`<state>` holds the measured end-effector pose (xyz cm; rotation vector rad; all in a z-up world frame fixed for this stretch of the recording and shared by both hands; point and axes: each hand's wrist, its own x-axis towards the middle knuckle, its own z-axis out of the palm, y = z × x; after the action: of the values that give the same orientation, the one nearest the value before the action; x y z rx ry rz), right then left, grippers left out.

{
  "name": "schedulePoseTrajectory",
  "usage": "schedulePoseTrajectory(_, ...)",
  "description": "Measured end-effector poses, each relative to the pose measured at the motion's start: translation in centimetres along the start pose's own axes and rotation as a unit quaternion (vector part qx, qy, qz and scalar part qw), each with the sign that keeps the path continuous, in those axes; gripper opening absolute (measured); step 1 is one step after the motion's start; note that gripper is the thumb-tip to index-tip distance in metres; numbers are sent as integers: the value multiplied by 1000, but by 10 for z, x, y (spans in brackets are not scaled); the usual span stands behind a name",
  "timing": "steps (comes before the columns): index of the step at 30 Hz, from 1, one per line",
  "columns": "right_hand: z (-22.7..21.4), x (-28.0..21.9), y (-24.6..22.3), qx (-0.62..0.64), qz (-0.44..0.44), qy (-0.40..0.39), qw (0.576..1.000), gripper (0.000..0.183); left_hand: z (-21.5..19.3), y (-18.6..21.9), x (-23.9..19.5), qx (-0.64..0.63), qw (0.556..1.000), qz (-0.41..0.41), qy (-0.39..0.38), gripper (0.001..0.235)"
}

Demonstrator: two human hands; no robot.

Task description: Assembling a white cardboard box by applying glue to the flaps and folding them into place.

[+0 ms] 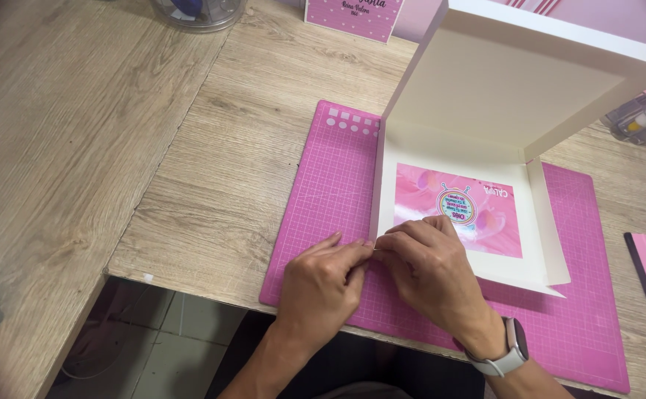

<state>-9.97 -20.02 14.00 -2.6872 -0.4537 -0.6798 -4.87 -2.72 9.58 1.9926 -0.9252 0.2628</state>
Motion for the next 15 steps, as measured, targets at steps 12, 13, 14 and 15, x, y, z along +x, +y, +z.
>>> schedulePoseTrajectory(12, -1, -4, 4, -7, 22, -31, 999, 10, -10, 10, 3, -11, 999, 26, 29, 30)
schedulePoseTrajectory(13, 0, -5, 5, -8, 25, -34, 999, 11, -11, 10, 3, -7, 999, 32, 36, 31)
schedulePoseTrajectory(14, 0, -6, 6, -8, 25, -34, 999, 11, -10, 10, 2, -7, 999, 31, 35, 31)
schedulePoseTrajectory(15, 0, -6, 7, -7, 31, -39, 999, 11, -8, 9, 2, 5, 999, 40, 35, 34)
